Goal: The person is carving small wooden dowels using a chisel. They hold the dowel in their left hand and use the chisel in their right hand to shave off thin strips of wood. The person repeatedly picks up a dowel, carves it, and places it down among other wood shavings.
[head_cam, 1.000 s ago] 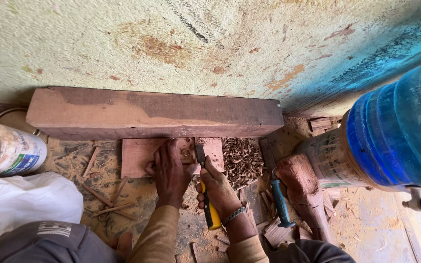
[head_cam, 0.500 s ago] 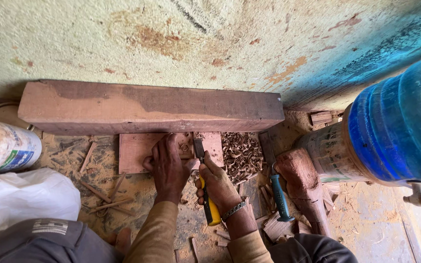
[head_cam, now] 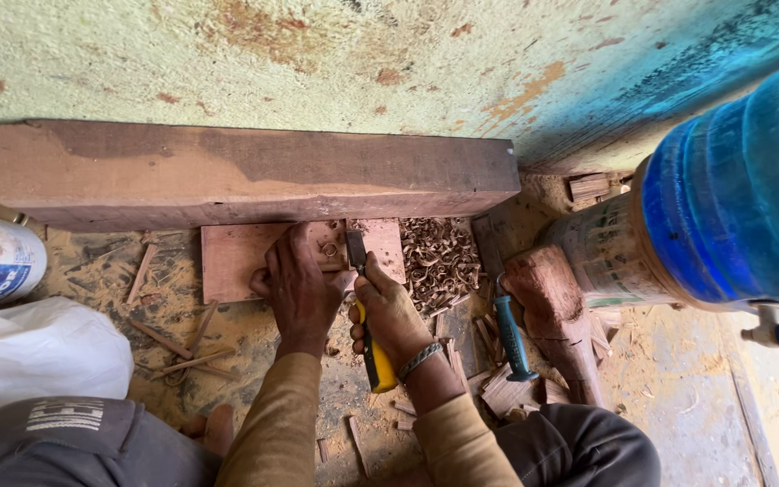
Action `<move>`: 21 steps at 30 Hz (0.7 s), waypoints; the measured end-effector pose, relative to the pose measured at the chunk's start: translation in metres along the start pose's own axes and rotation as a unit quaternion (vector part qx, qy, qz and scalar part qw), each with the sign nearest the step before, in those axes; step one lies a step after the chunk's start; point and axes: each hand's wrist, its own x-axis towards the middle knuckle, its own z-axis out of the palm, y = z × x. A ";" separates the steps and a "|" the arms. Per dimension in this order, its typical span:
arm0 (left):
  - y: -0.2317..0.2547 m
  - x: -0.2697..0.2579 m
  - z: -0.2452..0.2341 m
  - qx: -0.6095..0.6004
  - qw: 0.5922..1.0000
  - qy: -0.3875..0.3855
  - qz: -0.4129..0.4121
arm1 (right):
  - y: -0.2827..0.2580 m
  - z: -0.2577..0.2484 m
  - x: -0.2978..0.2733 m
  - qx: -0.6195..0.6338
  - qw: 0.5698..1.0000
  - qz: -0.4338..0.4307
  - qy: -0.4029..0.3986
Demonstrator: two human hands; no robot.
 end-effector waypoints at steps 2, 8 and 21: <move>-0.004 -0.002 0.004 -0.010 1.000 0.015 0.018 | 0.005 0.009 -0.003 -0.053 0.998 -0.033 0.026; -0.023 -0.003 0.020 -0.020 0.995 0.064 0.073 | 0.022 0.024 0.004 -0.049 0.994 -0.073 0.059; -0.015 -0.002 0.017 0.005 0.992 0.075 0.096 | 0.013 0.008 0.020 0.010 0.992 -0.123 0.034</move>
